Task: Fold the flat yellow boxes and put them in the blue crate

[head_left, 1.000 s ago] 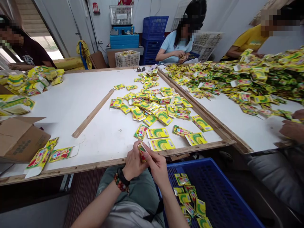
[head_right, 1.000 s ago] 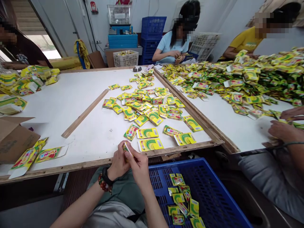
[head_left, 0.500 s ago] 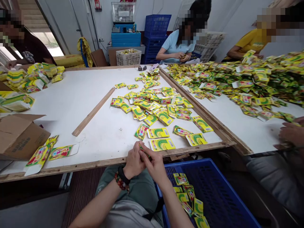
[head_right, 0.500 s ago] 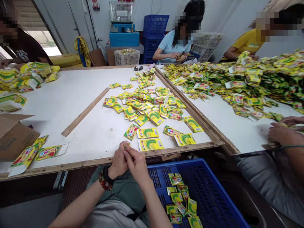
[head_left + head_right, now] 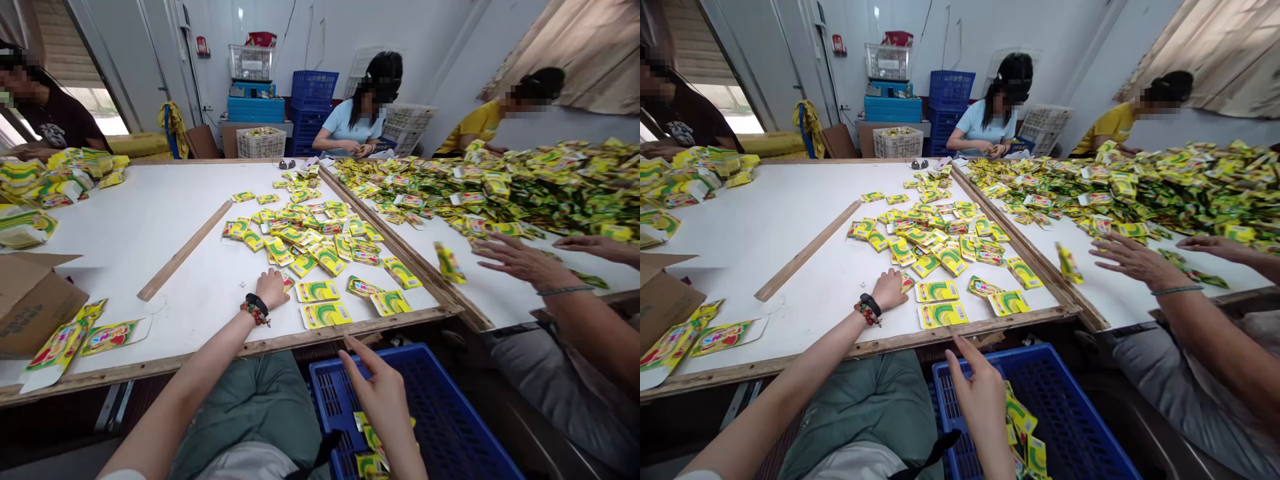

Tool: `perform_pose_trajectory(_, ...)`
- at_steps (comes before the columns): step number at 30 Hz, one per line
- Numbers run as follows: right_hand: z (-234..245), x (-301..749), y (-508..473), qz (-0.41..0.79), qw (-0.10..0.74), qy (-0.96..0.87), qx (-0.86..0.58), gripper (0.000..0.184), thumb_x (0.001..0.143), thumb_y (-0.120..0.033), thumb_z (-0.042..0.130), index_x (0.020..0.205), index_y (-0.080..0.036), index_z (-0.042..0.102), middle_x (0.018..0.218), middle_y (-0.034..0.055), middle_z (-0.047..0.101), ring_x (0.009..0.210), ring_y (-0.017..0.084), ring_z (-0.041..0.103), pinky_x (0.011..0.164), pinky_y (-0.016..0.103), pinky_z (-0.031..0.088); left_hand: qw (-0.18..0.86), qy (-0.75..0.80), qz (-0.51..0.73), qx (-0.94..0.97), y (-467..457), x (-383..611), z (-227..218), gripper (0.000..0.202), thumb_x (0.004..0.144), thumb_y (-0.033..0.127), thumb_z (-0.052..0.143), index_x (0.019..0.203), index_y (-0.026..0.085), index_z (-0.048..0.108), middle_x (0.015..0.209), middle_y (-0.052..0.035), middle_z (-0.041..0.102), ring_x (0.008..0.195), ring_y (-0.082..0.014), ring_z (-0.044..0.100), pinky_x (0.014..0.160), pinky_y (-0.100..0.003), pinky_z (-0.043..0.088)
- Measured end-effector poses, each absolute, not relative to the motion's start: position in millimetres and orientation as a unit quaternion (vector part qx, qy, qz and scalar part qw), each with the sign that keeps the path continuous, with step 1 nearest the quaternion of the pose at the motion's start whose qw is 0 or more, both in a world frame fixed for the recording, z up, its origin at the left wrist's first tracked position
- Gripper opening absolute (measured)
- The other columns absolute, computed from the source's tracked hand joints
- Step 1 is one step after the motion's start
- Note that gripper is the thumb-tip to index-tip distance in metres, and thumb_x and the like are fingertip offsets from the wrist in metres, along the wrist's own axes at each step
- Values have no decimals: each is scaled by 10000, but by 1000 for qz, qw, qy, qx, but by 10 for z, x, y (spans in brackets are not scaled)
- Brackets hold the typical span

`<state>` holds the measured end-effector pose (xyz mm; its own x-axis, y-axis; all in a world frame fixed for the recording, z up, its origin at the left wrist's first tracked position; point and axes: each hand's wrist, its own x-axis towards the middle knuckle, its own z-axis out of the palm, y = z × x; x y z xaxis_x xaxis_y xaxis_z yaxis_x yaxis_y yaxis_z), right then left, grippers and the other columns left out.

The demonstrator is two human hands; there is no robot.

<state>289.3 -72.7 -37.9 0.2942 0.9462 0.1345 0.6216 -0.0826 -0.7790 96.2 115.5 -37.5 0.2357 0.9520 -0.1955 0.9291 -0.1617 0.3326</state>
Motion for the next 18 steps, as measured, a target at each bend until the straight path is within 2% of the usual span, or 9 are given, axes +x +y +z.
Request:
perform_pose_trajectory(3,-445,2618,-550,305,445,-537,-649,407,784,-476,624,1050,-190,739,1098,134,721,1045,314,665,893,438,524,182,643,31,743,950,744,-301,521,661,280,671,1112,123,463,1127,-188,587,1093,-362,546,879,-450,437)
perform_pose_trajectory(5,-430,2408,-421,368,487,-509,-607,413,791,-483,624,1049,-181,738,1085,126,729,1048,299,658,934,438,491,190,633,69,747,688,624,-224,490,686,277,637,1112,139,436,1020,-128,624,1033,-328,576,907,-467,415)
perform_pose_trajectory(7,-369,2204,-306,418,520,-491,-560,400,812,-504,597,973,-174,754,973,102,755,952,267,673,868,388,509,240,581,164,760,392,578,-189,509,718,252,605,1170,159,390,987,-76,628,974,-275,597,943,-460,397)
perform_pose_trajectory(10,-269,1969,-197,484,543,-478,-493,435,844,-533,544,698,-166,725,670,28,694,664,183,617,655,290,499,354,493,314,730,27,606,-291,722,769,252,585,1363,190,180,1098,-74,596,933,-218,605,866,-381,459)
perform_pose_trajectory(12,-244,1884,-172,522,551,-448,-473,433,844,-518,551,635,-166,691,604,-2,645,590,155,566,587,265,471,383,473,367,704,-111,637,-448,811,771,262,598,1401,209,91,1154,-87,567,920,-208,604,821,-363,480)
perform_pose_trajectory(15,-267,1863,-183,535,574,-383,-487,292,782,-449,643,797,-177,747,732,10,713,714,194,632,671,289,512,342,478,385,712,-186,675,-703,740,722,245,630,1334,226,214,1194,-96,534,939,-223,596,835,-398,478)
perform_pose_trajectory(18,-288,1928,-219,524,572,-390,-496,316,759,-382,666,1013,-214,751,974,46,755,959,255,667,876,389,513,317,464,377,736,-192,712,-841,654,687,225,636,1239,238,285,1214,-94,515,998,-242,593,850,-415,478)
